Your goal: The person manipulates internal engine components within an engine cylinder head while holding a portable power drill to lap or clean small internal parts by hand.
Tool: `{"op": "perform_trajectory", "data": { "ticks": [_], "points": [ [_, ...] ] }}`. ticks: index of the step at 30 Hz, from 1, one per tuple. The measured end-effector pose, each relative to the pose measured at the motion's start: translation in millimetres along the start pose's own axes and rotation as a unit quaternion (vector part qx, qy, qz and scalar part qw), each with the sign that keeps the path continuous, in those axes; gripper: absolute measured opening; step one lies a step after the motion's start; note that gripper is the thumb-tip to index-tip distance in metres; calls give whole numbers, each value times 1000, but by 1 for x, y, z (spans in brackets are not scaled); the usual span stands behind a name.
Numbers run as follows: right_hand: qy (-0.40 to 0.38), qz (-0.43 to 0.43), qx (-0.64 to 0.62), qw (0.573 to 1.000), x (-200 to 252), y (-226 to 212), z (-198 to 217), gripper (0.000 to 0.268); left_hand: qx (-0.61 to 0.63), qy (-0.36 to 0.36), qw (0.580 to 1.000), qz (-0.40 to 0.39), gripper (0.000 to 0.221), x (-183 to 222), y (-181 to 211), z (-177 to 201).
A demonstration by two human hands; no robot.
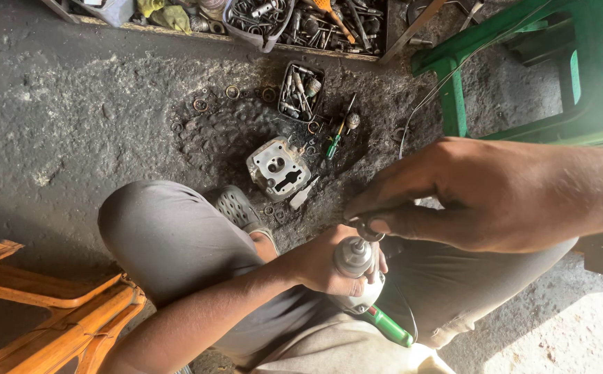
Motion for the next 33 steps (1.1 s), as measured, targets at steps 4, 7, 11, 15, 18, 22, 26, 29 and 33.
{"op": "perform_trajectory", "data": {
  "ticks": [4,7,11,15,18,22,26,29,33],
  "points": [
    [-32,-61,-40,997,-9,-1,4,39,3,2,1000,21,18,-1,-2,-1],
    [-102,-156,-50,981,-19,-5,4,38,-30,5,999,15,15,0,-1,-1],
    [-156,-269,6,951,-22,-8,7,38,-39,1,999,0,14,0,-1,-1],
    [-129,-223,-14,966,-29,-8,4,41,-42,10,999,9,16,0,-5,3],
    [-100,-202,-70,972,-27,4,1,44,-32,17,999,14,16,0,-5,6],
    [-91,-98,-139,981,-26,10,-5,50,-5,12,1000,22,15,1,-3,2],
    [-101,-119,-142,977,-20,18,-7,49,-29,15,999,41,16,1,-3,1],
    [-67,-122,-124,982,-19,16,-6,46,-37,21,998,36,15,-2,-2,3],
    [-60,-187,-78,977,-16,21,-8,44,-21,22,999,35,16,-4,-6,5]
  ]
}}
Point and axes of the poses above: each hand's wrist, its own x-axis away from the middle knuckle, its own z-axis out of the back of the hand, y = z × x, the point moved 6 cm from there along -x, towards the middle knuckle, and after that the axes turned 11 degrees about z, right-handed, at the moved point
